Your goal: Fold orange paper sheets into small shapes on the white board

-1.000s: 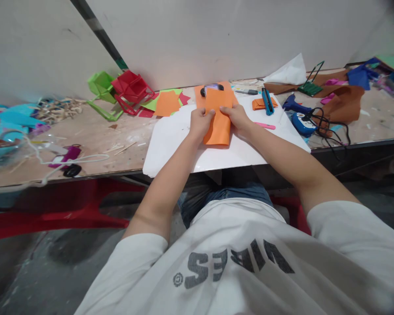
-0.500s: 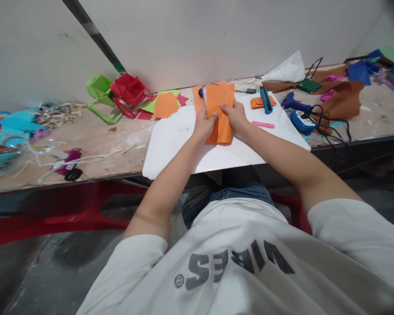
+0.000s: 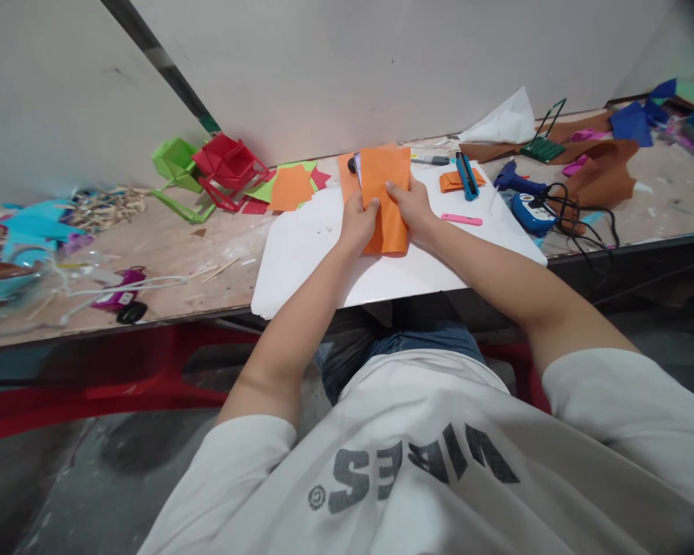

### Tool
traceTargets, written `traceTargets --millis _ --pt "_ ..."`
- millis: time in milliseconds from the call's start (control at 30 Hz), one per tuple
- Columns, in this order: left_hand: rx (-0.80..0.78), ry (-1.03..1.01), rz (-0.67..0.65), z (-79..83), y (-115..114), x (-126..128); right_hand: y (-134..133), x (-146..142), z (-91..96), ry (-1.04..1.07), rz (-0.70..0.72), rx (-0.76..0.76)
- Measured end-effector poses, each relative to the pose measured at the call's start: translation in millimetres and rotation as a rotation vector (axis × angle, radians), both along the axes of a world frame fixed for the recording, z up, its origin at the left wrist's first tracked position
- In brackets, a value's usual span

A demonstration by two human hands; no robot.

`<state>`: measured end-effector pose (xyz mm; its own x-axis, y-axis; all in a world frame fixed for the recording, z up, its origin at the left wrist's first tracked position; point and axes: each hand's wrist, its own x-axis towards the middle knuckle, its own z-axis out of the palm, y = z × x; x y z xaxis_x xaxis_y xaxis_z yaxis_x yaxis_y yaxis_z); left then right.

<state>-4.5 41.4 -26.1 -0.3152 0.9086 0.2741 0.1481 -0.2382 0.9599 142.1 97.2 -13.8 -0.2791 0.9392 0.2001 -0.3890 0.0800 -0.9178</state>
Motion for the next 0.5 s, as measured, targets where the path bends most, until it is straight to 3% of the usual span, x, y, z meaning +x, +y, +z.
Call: traceTargets --millis 233,500 --pt "0.005 -0.026 0.003 2.7 -1.2 -1.2 0.9 3.6 6.7 -0.065 0.0 -0.011" --pt "0.005 0.023 0.086 6.5 -3.5 -8.1 -7.3 15.4 20.2 -0.279 0.017 -0.133"
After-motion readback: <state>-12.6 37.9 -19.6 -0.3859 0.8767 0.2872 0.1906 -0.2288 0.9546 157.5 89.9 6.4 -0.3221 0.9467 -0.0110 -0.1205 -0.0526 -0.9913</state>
